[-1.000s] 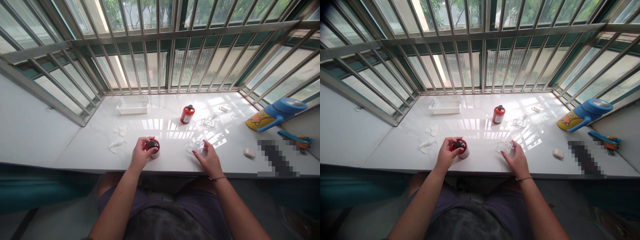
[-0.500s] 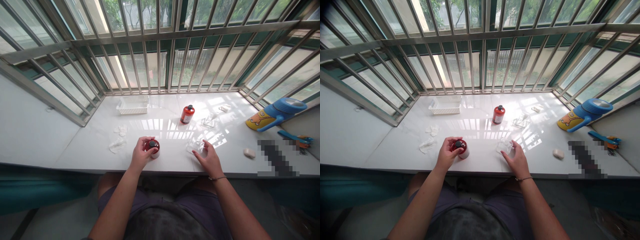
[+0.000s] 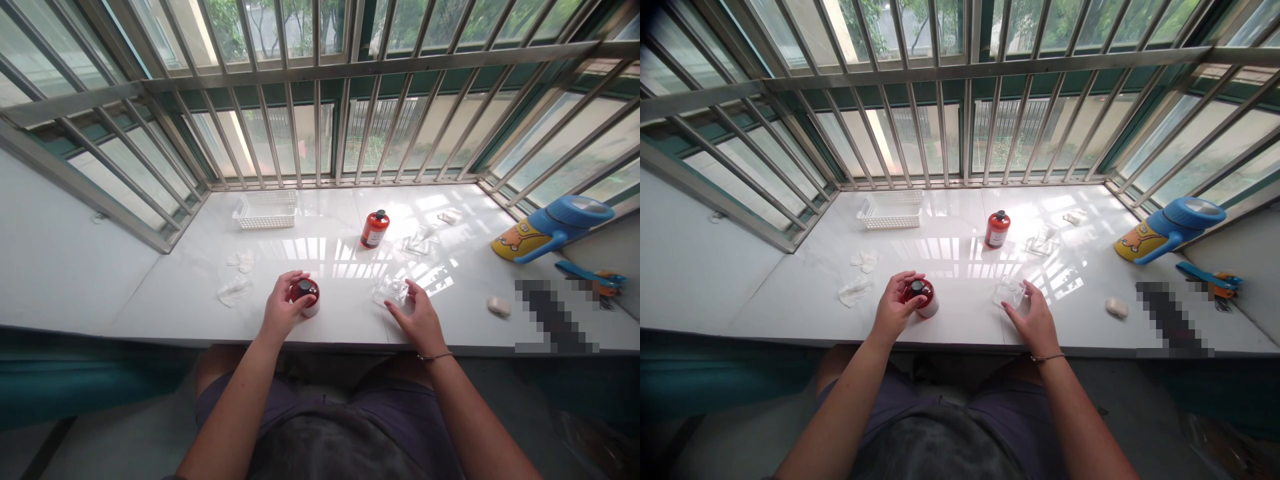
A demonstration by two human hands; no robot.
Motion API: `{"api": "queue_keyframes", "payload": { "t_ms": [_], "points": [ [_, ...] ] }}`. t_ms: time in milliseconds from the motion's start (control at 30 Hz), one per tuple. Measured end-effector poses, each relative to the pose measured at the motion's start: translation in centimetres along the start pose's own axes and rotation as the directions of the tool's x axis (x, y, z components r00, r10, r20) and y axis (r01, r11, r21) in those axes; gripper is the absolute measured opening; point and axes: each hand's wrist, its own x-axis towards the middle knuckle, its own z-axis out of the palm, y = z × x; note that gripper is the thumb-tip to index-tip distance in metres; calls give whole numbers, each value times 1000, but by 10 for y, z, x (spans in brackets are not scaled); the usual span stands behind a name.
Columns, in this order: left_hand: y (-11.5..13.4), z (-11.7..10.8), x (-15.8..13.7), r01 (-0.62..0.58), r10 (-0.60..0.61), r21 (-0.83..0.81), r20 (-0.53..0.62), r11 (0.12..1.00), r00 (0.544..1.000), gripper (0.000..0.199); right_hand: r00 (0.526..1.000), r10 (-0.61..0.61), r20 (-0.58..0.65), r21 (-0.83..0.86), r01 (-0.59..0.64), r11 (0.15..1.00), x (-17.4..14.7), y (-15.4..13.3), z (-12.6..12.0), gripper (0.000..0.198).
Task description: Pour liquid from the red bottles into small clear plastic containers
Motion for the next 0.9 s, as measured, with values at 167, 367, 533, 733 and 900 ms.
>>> {"api": "queue_keyframes", "payload": {
  "t_ms": [167, 367, 533, 733, 900],
  "points": [
    [-5, -2, -1, -17, 17, 31, 7, 999, 1000, 63, 999, -49, -22, 16, 49, 999, 0, -3, -4, 96],
    [-5, -1, -3, 13, -16, 80, 34, 997, 999, 69, 915, -302, -267, -58, 297, 953, -14, -67, -19, 62],
    [-3, 8, -5, -68, 55, 160, 87, 985, 995, 61, 883, -466, 65, 168, 450, 877, -18, -170, 7, 34],
    [-15, 19, -10, -191, 183, 245, 55, 950, 982, 60, 902, -398, 169, 161, 373, 914, 0, -223, 49, 23],
    [-17, 16, -11, -180, 164, 259, 84, 949, 983, 64, 876, -430, 217, 227, 383, 895, 8, -217, 49, 16]
  ]
}}
